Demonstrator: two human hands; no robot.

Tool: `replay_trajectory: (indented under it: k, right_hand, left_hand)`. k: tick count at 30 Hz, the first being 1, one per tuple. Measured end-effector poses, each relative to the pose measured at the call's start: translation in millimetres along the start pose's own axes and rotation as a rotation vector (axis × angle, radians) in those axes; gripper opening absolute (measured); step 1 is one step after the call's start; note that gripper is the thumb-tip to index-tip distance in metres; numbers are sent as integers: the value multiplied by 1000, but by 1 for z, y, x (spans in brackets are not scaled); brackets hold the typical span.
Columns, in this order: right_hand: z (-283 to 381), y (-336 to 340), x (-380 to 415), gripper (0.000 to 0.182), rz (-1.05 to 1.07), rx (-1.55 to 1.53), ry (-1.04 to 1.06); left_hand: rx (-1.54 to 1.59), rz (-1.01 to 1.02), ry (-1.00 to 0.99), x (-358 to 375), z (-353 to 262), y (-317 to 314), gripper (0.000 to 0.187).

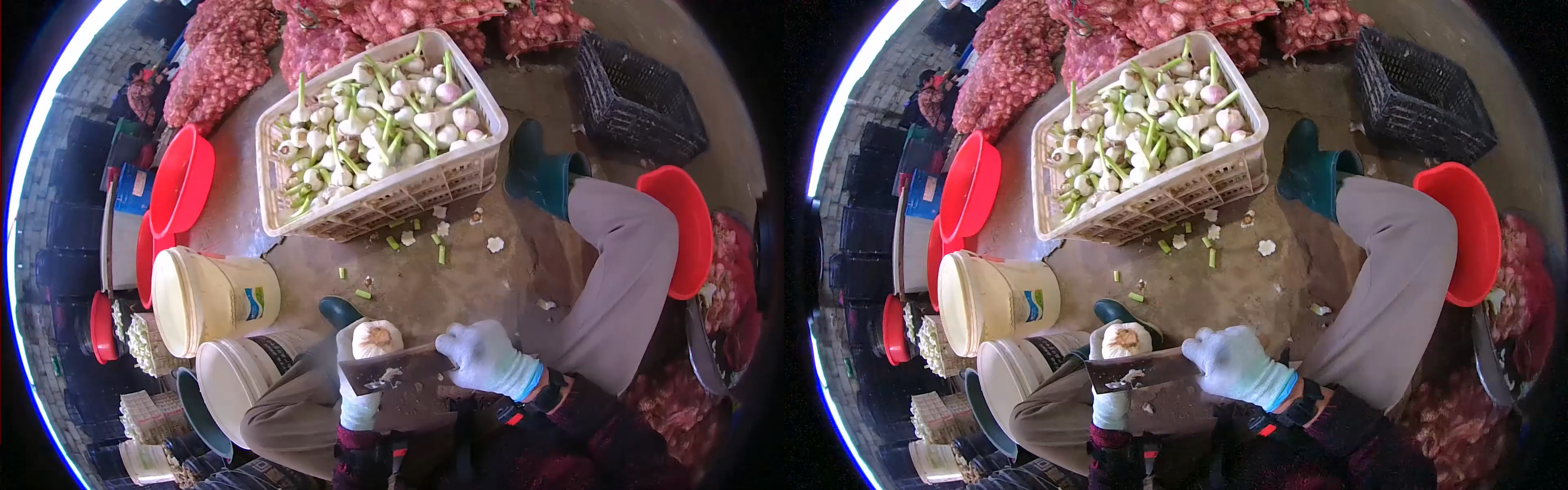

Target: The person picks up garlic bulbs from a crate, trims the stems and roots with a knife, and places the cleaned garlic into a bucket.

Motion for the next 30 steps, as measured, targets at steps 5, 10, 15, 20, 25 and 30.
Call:
replay_trajectory:
  k: [5, 10, 15, 20, 25, 30]
  right_hand:
    - [-34, -17, -2, 20, 24, 34, -99]
    - [-65, -40, -2, 7, -15, 64, -110]
    - [-154, -25, -8, 15, 52, 202, -628]
    - [-106, -33, 14, 28, 5, -119, -760]
    - [-55, -18, -4, 24, -424, -672, -520]
    - [-132, -121, 40, 28, 118, -782, -893]
  left_hand:
    - [78, -75, 32, -8, 23, -3, 36]
    - [271, -57, 270, -11, 41, -9, 53]
    - [171, 16, 49, -10, -7, -11, 72]
    - [215, -226, 101, -14, -2, 1, 71]
    - [902, -127, -25, -30, 19, -16, 43]
    - [1134, -134, 268, -25, 34, -55, 19]
Point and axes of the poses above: each hand's wrist, its own x-axis away from the middle knuckle, its own y-axis out of the back of the hand, z = x × y, the point moved 8 cm from there along -x, towards the middle knuckle, and after that the axes turned 11 degrees about -x, right-handed, at the moved point
